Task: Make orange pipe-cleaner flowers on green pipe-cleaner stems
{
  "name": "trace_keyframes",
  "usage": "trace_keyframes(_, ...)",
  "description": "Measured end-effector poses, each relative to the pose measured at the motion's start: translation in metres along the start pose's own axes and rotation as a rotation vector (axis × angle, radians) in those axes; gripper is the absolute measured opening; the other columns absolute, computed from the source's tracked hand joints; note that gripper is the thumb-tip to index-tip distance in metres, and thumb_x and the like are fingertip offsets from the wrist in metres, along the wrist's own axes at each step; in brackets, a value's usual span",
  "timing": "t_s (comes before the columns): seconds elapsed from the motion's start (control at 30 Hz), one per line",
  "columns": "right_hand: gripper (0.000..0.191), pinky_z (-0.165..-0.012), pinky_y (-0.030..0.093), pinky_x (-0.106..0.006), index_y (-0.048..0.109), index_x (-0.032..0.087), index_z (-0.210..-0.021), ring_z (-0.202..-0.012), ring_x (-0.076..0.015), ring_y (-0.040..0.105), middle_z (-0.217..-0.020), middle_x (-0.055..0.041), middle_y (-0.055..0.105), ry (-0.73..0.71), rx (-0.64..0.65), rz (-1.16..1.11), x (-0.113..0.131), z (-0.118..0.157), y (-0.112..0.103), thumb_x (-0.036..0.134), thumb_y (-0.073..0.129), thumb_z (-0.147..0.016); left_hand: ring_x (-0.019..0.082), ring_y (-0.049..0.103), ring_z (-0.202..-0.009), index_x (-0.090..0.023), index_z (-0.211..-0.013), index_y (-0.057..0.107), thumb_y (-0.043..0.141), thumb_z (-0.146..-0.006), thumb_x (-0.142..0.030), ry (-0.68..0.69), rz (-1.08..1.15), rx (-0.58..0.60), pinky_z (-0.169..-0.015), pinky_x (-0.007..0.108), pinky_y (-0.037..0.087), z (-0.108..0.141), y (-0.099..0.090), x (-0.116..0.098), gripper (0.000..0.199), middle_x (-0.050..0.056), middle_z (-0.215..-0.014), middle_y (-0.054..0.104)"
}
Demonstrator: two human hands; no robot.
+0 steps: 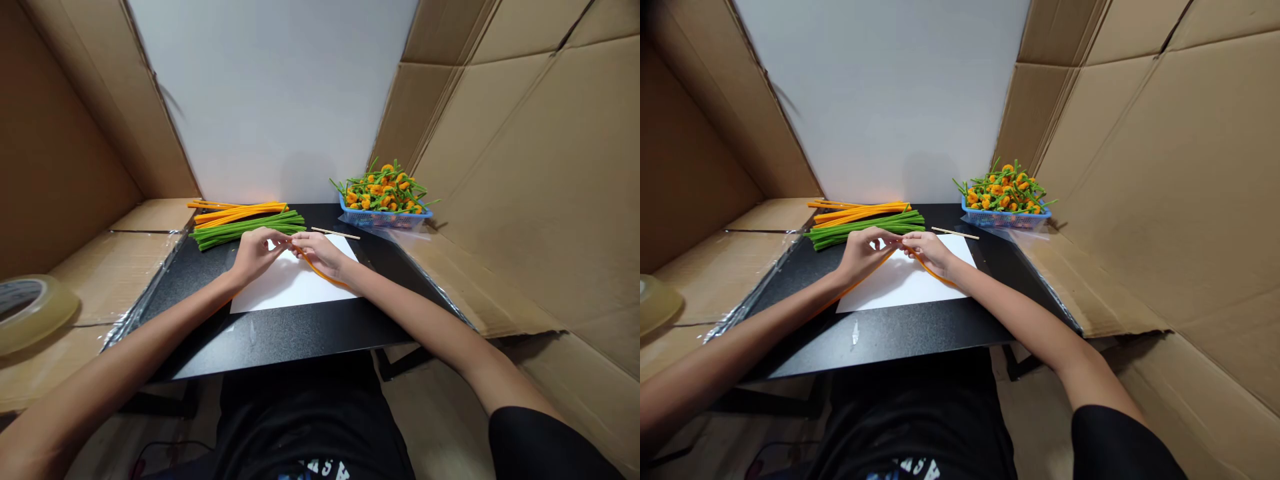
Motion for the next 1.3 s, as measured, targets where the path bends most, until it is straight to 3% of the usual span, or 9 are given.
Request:
trace_keyframes(0.2,0.021,-0.063,0.028,-0.028,0.064,0.016,-0.070,-0.067,-0.0110,0.043,-0.069,0.0019,0.054,-0.069,0.021,0.050,0.008,0.005,0.010,0.029,0.079,-0.062,0.014,0.062,-0.066,-0.021,-0.085,0.076,0.066,-0.088,-0.025,0.088,-0.187,-0.004,-0.060,0.025,0.046,0.000,0.003,-0.007,0.011,0.002,-0.075,0.074)
trace_keyframes(0.47,0.012,-0.063,0.028,-0.029,0.064,0.017,-0.063,-0.063,-0.0101,0.041,-0.065,0.0027,0.055,-0.084,-0.082,0.148,0.010,0.005,0.007,0.024,0.070,-0.057,0.016,0.061,-0.069,-0.022,-0.084,0.072,0.063,-0.091,-0.027,0.278,-0.397,0.021,-0.064,0.028,0.045,0.002,0.005,-0.020,0.012,0.002,-0.073,0.070)
trace_keyframes(0.77,0.011,-0.061,0.026,-0.029,0.061,0.016,-0.054,-0.060,-0.0094,0.037,-0.056,0.0040,0.049,-0.106,-0.090,0.190,0.010,0.004,0.004,0.023,0.068,-0.058,0.017,0.058,-0.069,-0.022,-0.084,0.069,0.059,-0.094,-0.030,0.440,-0.600,0.069,-0.063,0.030,0.042,0.005,0.008,-0.033,0.017,0.002,-0.072,0.068)
trace_keyframes(1.3,0.014,-0.062,0.032,-0.027,0.078,0.014,-0.068,-0.063,-0.0115,0.046,-0.061,-0.0021,0.065,-0.041,0.010,0.386,0.015,0.000,-0.006,0.023,0.074,-0.058,0.015,0.052,-0.065,-0.023,-0.078,0.064,0.056,-0.097,-0.028,0.557,-0.530,0.202,-0.058,0.034,0.034,0.008,0.010,-0.039,0.021,0.002,-0.070,0.062)
Point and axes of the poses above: each hand's wrist, its own z-axis away from the middle knuckle, its own y-axis out of the palm, x = y × z, the point moved 8 cm from there along -z, towards the middle knuckle
